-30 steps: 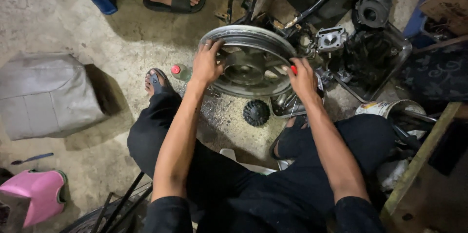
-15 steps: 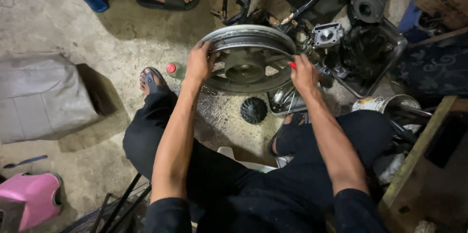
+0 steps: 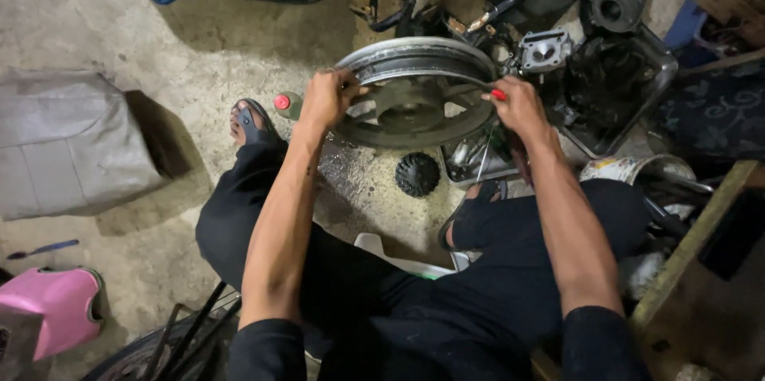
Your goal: Cleaning the inner surface of a motorcycle wheel rim using a brush and cleaning solution.
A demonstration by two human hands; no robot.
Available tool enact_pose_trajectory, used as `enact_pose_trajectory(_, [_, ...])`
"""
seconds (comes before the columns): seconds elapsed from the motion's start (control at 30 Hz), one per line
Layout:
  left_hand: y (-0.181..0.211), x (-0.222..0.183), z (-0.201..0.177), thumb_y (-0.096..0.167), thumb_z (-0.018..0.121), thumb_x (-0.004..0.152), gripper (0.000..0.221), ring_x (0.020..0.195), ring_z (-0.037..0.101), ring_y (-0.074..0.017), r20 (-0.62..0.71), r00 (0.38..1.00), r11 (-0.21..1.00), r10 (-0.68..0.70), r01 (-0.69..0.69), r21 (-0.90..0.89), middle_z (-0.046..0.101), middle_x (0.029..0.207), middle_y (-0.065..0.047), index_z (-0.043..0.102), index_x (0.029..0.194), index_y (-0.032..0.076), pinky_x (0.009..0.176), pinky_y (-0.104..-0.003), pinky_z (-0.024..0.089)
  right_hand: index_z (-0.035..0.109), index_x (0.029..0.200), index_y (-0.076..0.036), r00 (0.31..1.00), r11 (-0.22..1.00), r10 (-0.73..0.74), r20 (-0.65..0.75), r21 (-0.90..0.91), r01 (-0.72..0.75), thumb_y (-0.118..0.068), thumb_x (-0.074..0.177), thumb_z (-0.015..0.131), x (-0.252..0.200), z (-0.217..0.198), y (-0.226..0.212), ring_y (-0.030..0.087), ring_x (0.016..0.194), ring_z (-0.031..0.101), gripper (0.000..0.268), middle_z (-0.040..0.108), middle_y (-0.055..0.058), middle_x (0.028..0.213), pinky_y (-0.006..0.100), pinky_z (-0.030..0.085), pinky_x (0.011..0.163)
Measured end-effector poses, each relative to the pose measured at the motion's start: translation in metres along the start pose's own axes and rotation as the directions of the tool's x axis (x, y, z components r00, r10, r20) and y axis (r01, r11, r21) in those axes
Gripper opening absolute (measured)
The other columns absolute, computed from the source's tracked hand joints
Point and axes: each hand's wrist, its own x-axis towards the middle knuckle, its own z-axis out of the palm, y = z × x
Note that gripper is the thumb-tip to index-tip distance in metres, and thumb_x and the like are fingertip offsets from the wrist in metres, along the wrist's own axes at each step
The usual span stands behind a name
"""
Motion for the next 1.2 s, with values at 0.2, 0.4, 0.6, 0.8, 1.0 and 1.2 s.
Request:
enact_pose_trajectory(0.2, [-0.013,0.004,0.000,0.038,0.082,0.086,0.018,0.083,0.072,-0.0388,-0.060,0.997,0.999,0.038,-0.038,-0.003,0.072,0.079,-0.011,0.078,0.089,0.020,0.077,-0.052,0.059,0.074,0.096,-0.011,0.998,0.999,0.024,0.057,0.035,-0.026,-0.020,0.093,0.072,0.011,-0.002,-0.011,0.045,0.087,0.066,0.011,0.063,0.016,0.082,0.050,0.053,0.076])
enact_pose_trajectory(0.4, [-0.038,0.006,0.014,0.040,0.083,0.086,0.022,0.080,0.071,-0.0390,-0.089,0.993,0.996,0.083,-0.086,-0.037,0.069,0.076,-0.013,0.077,0.087,0.019,0.072,-0.050,0.057,0.069,0.089,-0.012,0.996,1.000,0.022,0.088,0.015,-0.024,-0.023,0.095,0.071,0.004,0.010,-0.008,0.041,0.084,0.066,0.013,0.061,0.012,0.081,0.046,0.054,0.073])
enact_pose_trajectory(0.6, [-0.019,0.008,0.006,0.037,0.085,0.084,0.025,0.075,0.071,-0.0398,-0.138,0.975,0.985,0.174,-0.175,0.004,0.066,0.072,-0.013,0.077,0.086,0.014,0.070,-0.048,0.058,0.071,0.092,-0.011,0.996,0.998,0.051,0.067,0.034,-0.054,-0.021,0.095,0.072,0.002,0.016,0.002,0.043,0.086,0.066,0.011,0.062,0.013,0.082,0.047,0.054,0.073])
enact_pose_trajectory(0.8, [-0.010,0.004,0.005,0.037,0.086,0.082,0.024,0.077,0.071,-0.0380,-0.147,0.971,0.982,0.188,-0.190,0.001,0.066,0.073,-0.012,0.077,0.085,0.014,0.071,-0.049,0.058,0.075,0.105,-0.017,0.994,0.996,0.093,0.062,-0.014,-0.092,-0.023,0.095,0.072,-0.005,0.016,0.012,0.041,0.096,0.068,0.012,0.068,0.012,0.094,0.047,0.055,0.079])
enact_pose_trajectory(1.0, [-0.010,0.004,0.001,0.033,0.085,0.085,0.021,0.083,0.071,-0.0384,-0.128,0.977,0.984,0.171,-0.176,-0.023,0.068,0.077,-0.014,0.078,0.089,0.014,0.074,-0.050,0.057,0.074,0.102,-0.006,0.999,0.991,-0.033,0.004,0.128,0.032,-0.013,0.095,0.072,-0.005,0.006,-0.001,0.048,0.087,0.065,0.011,0.063,0.019,0.083,0.049,0.053,0.076])
enact_pose_trajectory(1.2, [-0.004,0.001,-0.006,0.031,0.084,0.086,0.016,0.084,0.072,-0.0353,-0.127,0.976,0.984,0.178,-0.175,0.032,0.067,0.083,-0.008,0.077,0.092,0.018,0.075,-0.047,0.058,0.075,0.103,-0.011,1.000,0.997,-0.014,-0.018,0.070,0.015,-0.018,0.095,0.071,-0.008,0.003,-0.014,0.042,0.084,0.067,0.011,0.062,0.014,0.083,0.047,0.053,0.072])
